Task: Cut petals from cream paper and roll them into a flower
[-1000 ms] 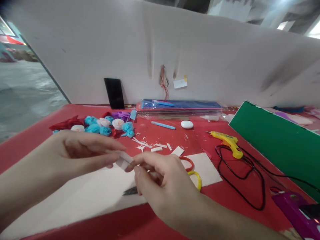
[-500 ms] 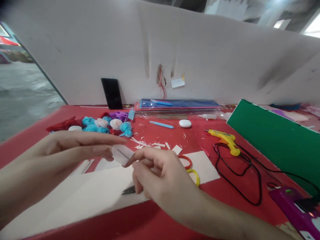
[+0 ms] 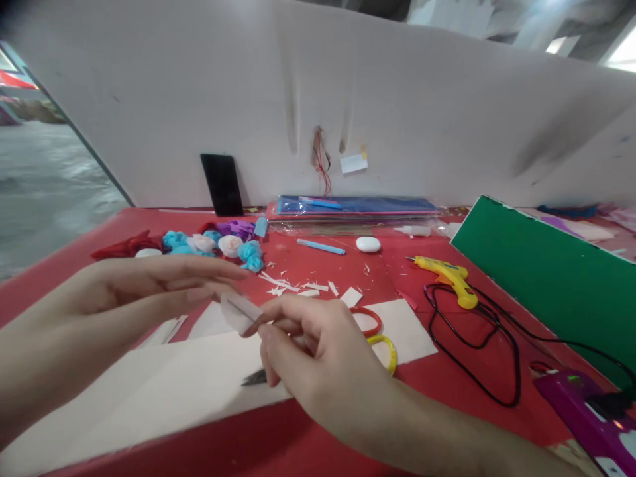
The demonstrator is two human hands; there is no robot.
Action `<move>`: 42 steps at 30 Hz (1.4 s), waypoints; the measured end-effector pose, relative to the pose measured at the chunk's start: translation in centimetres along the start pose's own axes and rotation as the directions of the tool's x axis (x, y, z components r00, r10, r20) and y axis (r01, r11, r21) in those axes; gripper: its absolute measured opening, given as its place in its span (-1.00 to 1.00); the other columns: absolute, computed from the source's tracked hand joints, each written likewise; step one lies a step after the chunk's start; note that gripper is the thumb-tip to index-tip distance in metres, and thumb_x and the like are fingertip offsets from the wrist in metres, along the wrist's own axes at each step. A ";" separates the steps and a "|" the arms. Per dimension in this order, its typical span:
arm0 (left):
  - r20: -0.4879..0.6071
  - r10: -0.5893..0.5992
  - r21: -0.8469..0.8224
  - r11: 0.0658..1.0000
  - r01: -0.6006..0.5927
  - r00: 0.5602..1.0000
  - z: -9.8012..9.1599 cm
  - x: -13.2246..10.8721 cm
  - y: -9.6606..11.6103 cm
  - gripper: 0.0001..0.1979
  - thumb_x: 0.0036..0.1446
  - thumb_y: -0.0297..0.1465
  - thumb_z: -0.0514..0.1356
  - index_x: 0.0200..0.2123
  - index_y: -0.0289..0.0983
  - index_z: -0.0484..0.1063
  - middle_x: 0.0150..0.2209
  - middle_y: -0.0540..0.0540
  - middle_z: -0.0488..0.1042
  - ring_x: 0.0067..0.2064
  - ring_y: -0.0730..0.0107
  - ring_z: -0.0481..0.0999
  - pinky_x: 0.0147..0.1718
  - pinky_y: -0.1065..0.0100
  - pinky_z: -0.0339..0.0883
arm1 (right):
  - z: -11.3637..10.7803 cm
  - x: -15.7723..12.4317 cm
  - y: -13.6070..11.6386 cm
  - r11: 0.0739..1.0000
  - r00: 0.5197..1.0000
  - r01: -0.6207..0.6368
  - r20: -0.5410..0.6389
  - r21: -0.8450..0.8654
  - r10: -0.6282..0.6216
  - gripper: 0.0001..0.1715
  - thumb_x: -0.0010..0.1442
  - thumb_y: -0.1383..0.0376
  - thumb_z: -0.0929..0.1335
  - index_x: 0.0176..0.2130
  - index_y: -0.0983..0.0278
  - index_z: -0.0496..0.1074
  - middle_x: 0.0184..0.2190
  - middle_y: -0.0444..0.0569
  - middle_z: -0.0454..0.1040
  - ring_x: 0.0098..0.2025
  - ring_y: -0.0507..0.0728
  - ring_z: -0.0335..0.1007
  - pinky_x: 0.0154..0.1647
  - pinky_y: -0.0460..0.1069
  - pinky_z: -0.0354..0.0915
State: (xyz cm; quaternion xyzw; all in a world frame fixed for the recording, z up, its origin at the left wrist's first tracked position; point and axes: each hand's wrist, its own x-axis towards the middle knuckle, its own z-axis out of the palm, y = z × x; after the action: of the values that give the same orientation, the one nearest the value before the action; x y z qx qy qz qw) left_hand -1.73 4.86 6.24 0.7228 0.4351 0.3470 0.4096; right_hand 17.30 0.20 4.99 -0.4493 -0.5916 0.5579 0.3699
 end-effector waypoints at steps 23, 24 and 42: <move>0.109 0.092 0.085 0.991 -0.101 0.990 0.0 1.0 0.0 -0.85 -0.02 -0.43 0.21 -0.35 -0.11 0.53 -0.35 0.12 0.56 -0.28 0.47 0.49 -0.24 0.56 0.31 | -0.4 0.0 -0.8 0.986 0.995 -0.086 0.059 0.146 0.078 -0.84 0.14 0.48 0.20 -0.40 0.33 0.31 -0.69 -0.23 0.26 -0.76 -0.19 -0.04 -0.77 -0.26 -0.11; 0.124 0.102 0.087 0.990 -0.113 0.987 0.0 1.0 0.0 -0.87 -0.02 -0.44 0.22 -0.38 -0.11 0.53 -0.37 0.13 0.55 -0.28 0.48 0.48 -0.23 0.55 0.30 | -0.5 0.0 -0.9 0.980 0.992 -0.105 0.080 0.168 0.093 -0.84 0.15 0.47 0.20 -0.39 0.34 0.32 -0.69 -0.24 0.26 -0.76 -0.19 -0.05 -0.78 -0.26 -0.11; 0.245 0.067 -0.146 0.989 -0.031 0.967 0.8 1.0 0.6 -0.87 0.00 -0.49 0.21 -0.51 -0.18 0.54 -0.51 0.07 0.51 -0.38 0.42 0.44 -0.33 0.44 0.29 | -0.3 0.0 -0.4 0.994 0.991 -0.083 0.112 0.072 0.074 -0.85 0.20 0.39 0.20 -0.34 0.33 0.34 -0.63 -0.21 0.30 -0.74 -0.18 0.00 -0.74 -0.24 -0.03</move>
State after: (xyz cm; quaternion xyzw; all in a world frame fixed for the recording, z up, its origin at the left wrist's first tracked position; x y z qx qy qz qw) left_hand -0.49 5.35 6.56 0.7404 0.3367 0.2934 0.5023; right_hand 17.54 0.33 5.39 -0.4267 -0.5709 0.6180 0.3318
